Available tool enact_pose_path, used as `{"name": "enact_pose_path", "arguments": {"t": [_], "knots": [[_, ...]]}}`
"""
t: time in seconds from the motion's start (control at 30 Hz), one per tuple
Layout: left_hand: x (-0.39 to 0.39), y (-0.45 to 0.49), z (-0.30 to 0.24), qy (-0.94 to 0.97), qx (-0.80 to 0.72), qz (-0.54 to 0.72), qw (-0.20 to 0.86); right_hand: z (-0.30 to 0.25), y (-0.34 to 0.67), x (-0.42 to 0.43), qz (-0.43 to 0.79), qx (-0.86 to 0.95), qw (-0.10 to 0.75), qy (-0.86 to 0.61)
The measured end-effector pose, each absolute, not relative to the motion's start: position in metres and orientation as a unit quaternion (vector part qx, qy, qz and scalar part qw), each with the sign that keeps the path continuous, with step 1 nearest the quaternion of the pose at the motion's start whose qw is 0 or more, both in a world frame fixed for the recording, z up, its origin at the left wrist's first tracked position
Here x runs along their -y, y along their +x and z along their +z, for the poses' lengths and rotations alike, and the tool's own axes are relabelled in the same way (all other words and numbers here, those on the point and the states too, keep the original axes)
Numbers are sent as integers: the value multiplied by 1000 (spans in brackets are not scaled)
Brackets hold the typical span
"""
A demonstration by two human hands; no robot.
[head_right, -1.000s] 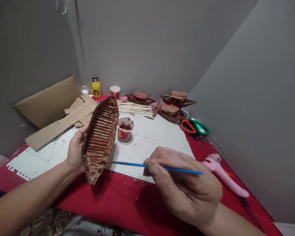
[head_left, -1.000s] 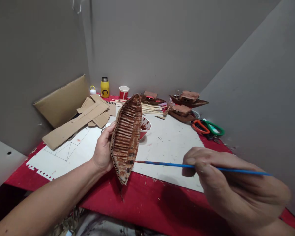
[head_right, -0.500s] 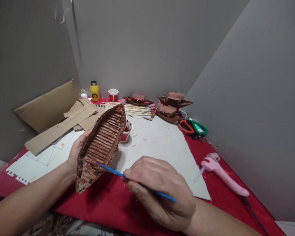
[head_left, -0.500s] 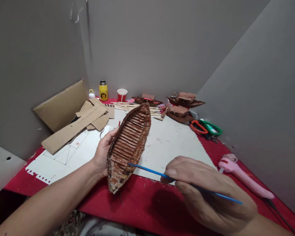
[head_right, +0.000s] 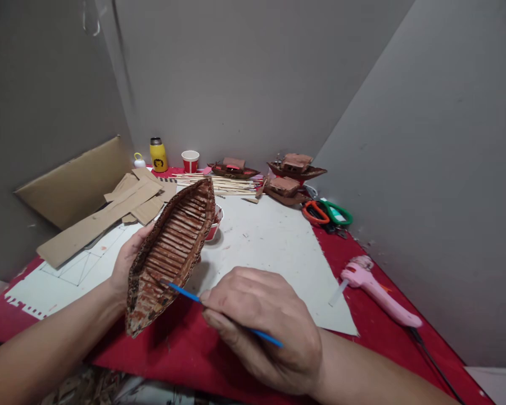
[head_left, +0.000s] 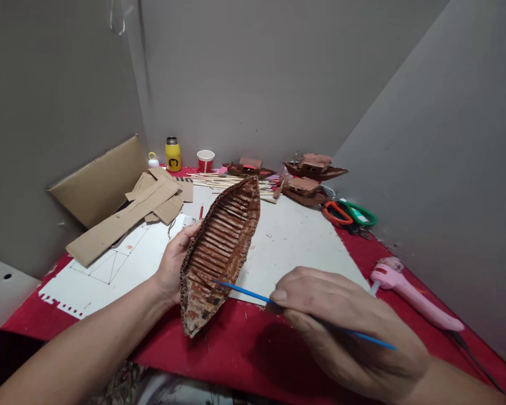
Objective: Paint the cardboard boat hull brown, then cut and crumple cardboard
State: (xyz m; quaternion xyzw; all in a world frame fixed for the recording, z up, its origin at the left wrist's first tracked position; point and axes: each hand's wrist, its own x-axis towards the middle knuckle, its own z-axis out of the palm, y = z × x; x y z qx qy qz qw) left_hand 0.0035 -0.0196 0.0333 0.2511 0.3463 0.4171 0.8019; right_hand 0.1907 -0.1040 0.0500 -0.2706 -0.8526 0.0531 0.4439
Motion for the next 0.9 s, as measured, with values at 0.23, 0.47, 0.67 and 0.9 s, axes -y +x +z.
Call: {"name": "enact_pose_path", "arguments": {"t": [0.23,0.47,0.67,0.9], "knots": [[20,5,34,258,-339,425,798,50,191,105,62,856,427,-284],[19,5,33,239,-340,431,801,57,193,109,89,850,434,-284],[19,5,32,222,-331,466,789,54,192,107,77,854,424,-291],[19,5,31,227,-338,440,800,56,192,110,79,851,430,-290]]}}
